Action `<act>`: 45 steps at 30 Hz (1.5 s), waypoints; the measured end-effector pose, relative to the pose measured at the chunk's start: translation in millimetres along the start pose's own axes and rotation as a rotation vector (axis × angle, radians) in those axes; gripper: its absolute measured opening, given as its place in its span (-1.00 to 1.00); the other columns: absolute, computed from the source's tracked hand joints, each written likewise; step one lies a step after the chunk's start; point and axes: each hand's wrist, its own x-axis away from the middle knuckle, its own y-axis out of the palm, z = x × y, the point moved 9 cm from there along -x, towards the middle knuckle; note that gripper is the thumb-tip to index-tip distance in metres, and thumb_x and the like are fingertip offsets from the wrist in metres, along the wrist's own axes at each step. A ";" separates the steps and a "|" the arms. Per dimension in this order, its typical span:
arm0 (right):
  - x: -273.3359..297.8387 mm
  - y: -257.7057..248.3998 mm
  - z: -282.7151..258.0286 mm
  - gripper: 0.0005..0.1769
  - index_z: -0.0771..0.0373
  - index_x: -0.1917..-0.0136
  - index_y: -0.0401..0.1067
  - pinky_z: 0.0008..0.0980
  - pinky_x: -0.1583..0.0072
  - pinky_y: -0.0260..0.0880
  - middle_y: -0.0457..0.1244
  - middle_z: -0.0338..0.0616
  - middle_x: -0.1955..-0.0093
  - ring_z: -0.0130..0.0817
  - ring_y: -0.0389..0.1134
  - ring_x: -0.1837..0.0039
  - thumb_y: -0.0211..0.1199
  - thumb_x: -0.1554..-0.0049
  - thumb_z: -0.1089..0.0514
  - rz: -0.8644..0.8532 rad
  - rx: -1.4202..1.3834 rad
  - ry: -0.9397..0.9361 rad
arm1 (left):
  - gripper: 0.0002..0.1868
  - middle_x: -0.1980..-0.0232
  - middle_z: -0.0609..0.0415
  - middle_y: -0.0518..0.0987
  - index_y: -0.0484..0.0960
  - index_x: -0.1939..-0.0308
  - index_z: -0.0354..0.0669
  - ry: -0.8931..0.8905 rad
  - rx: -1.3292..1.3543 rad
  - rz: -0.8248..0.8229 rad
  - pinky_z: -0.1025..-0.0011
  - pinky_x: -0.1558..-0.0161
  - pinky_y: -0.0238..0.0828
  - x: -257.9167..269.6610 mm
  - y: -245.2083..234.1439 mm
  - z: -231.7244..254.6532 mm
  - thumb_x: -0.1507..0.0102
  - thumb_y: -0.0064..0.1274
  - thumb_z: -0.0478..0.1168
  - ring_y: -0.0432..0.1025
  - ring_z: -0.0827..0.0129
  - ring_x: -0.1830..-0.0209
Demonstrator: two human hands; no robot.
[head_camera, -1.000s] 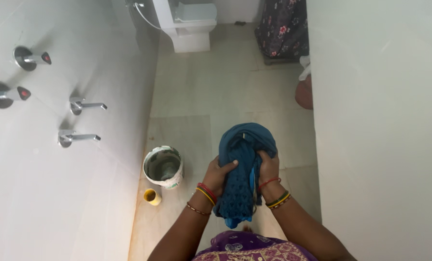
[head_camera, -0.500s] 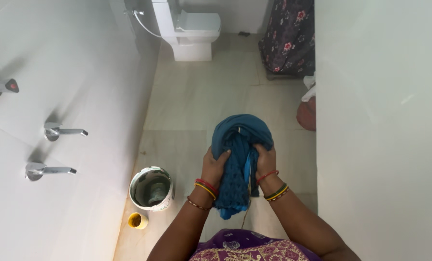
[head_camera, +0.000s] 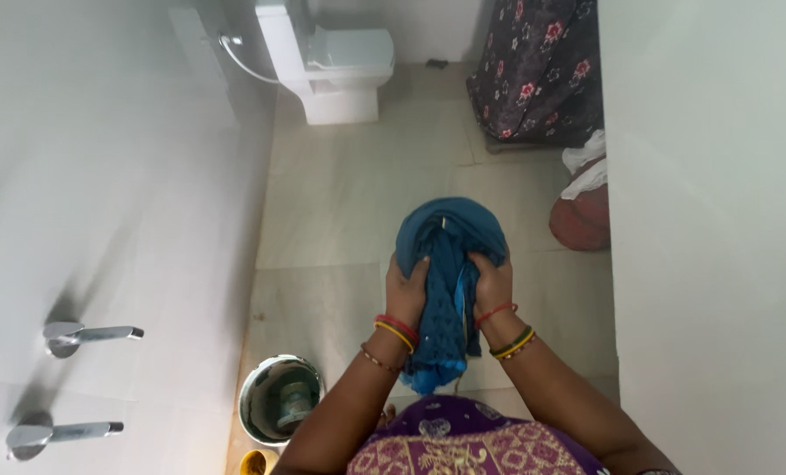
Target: The person carries a blue garment into a bathroom and places it into a top-loading washing machine. They then return to a sink, pick up a patterned cloth, and place it into the same washing machine.
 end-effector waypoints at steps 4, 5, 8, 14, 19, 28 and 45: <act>-31.0 27.8 6.2 -0.47 0.44 -0.34 0.29 -0.36 -0.25 0.41 0.34 0.03 -0.16 -0.21 0.38 -0.17 0.17 -0.08 0.37 0.005 0.016 0.034 | -0.65 -0.01 -0.15 0.66 0.52 -0.14 -0.41 0.078 -0.109 0.021 0.37 -0.09 0.44 -43.4 -5.1 10.1 -0.33 0.05 -0.26 0.54 0.24 0.00; -39.5 35.1 6.7 -0.46 0.44 -0.35 0.28 -0.37 -0.25 0.39 0.34 0.03 -0.16 -0.21 0.37 -0.16 0.18 -0.07 0.38 0.006 0.009 0.003 | -0.66 0.00 -0.15 0.66 0.52 -0.14 -0.40 0.062 -0.116 0.028 0.37 -0.09 0.44 -54.7 -6.4 8.6 -0.34 0.04 -0.25 0.54 0.24 0.00; -59.4 48.8 13.5 -0.43 0.44 -0.35 0.28 -0.37 -0.25 0.38 0.33 0.02 -0.16 -0.22 0.37 -0.17 0.18 -0.06 0.39 0.010 0.016 -0.027 | -0.65 0.00 -0.16 0.67 0.52 -0.15 -0.39 0.034 -0.143 0.050 0.37 -0.09 0.45 -81.1 -9.8 2.1 -0.33 0.03 -0.25 0.55 0.22 0.01; -119.0 68.9 31.9 -0.44 0.46 -0.35 0.29 -0.38 -0.29 0.35 0.34 0.01 -0.18 -0.25 0.37 -0.19 0.18 -0.07 0.39 -0.027 0.079 -0.064 | -0.64 -0.03 -0.16 0.66 0.51 -0.17 -0.36 0.016 -0.175 0.104 0.35 -0.10 0.44 -140.8 -5.4 -18.4 -0.33 0.03 -0.25 0.54 0.20 -0.01; -179.6 70.9 51.2 -0.43 0.45 -0.38 0.28 -0.38 -0.31 0.33 0.34 0.01 -0.20 -0.25 0.36 -0.21 0.18 -0.08 0.42 -0.071 0.111 -0.112 | -0.64 -0.05 -0.19 0.67 0.53 -0.17 -0.33 0.061 -0.228 0.158 0.32 -0.12 0.44 -190.8 7.3 -43.7 -0.33 0.04 -0.24 0.57 0.14 -0.04; -312.7 101.6 43.2 -0.44 0.45 -0.38 0.28 -0.38 -0.34 0.32 0.33 -0.01 -0.24 -0.27 0.35 -0.26 0.16 -0.09 0.43 -0.111 0.121 -0.143 | -0.64 -0.03 -0.22 0.67 0.55 -0.16 -0.25 0.058 -0.361 0.256 0.27 -0.08 0.45 -307.9 64.2 -48.2 -0.30 0.04 -0.20 0.59 0.01 -0.05; -503.3 173.2 80.4 -0.44 0.45 -0.36 0.29 -0.39 -0.31 0.34 0.33 -0.01 -0.21 -0.27 0.36 -0.23 0.17 -0.07 0.45 -0.077 0.079 -0.109 | -0.65 -0.03 -0.21 0.68 0.56 -0.14 -0.27 0.112 -0.374 0.206 0.27 -0.10 0.44 -530.9 89.7 -94.4 -0.30 0.04 -0.23 0.59 0.01 -0.05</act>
